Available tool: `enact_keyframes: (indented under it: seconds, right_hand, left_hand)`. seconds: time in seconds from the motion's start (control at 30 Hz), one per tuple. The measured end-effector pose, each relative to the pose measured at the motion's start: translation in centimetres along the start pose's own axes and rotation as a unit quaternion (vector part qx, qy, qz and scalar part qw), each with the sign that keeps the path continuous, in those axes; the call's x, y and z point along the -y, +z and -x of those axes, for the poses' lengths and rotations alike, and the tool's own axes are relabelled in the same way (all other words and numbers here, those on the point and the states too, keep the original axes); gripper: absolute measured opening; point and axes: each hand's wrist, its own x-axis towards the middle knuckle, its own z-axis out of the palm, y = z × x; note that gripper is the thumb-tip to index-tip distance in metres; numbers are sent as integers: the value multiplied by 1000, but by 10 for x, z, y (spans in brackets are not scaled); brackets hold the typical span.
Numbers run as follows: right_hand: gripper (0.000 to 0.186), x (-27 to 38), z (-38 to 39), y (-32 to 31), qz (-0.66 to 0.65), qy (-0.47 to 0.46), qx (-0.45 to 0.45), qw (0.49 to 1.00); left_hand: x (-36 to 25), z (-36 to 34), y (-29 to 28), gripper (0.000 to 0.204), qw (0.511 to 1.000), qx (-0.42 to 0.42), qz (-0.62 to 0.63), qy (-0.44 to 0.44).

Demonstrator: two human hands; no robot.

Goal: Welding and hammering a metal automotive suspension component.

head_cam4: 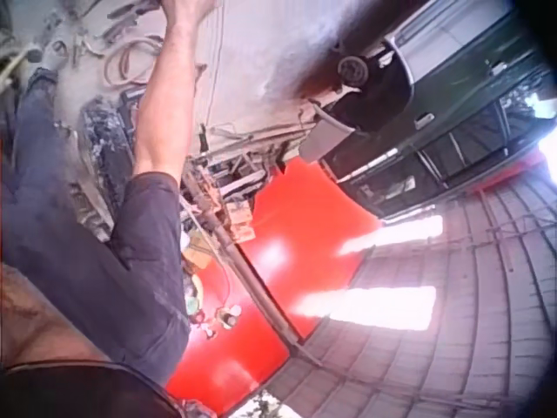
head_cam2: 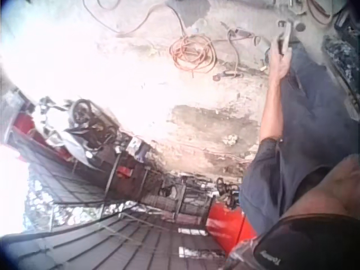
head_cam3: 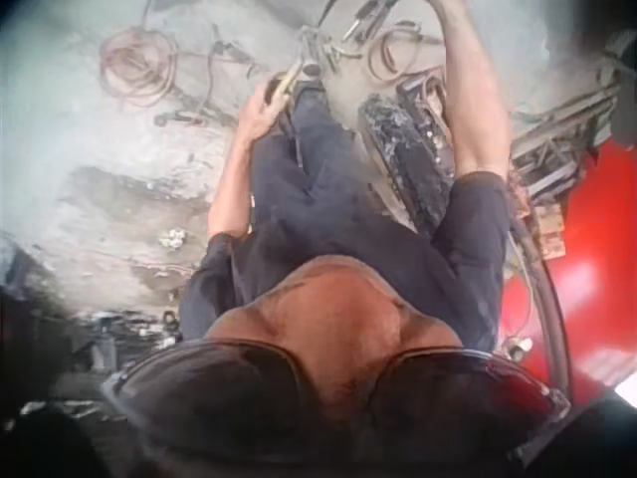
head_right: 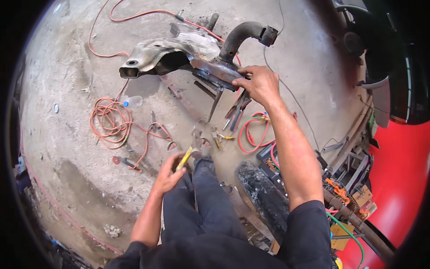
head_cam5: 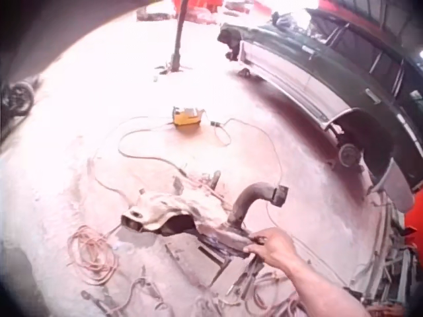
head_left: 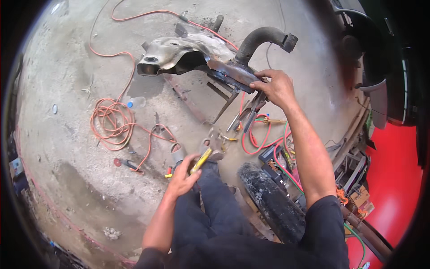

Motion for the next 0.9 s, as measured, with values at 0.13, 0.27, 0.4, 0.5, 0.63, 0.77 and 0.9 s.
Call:
enact_keyframes:
  seconds: [0.13, 0.27, 0.4, 0.5, 0.63, 0.77, 0.9]
  right_hand:
    - [39, 0, -3, 5, -4, 16, 23, 1000]
    - [39, -3, -4, 6, 60, -27, -3, 998]
    - [37, 3, -2, 3, 48, -28, 4, 998]
    - [36, 0, -1, 3, 39, -38, -3, 999]
    - [38, -8, -1, 5, 51, -26, 2, 998]
    - [38, -4, 0, 7, 46, -50, -22, 997]
    - [39, -7, -1, 7, 37, -22, 0, 999]
  left_hand:
    - [-90, -78, 25, 31, 981, -146, -58, 110]
    - [-88, -149, 62, 30, 954, -266, -15, 135]
    - [-89, -156, 85, 30, 943, -316, 27, 99]
    - [-90, -161, 105, 33, 908, -394, -11, 145]
    - [-109, -147, 100, 31, 939, -341, -8, 53]
    - [-98, -157, 102, 30, 904, -405, -40, 130]
    - [-99, -154, 84, 31, 928, -349, -96, 92]
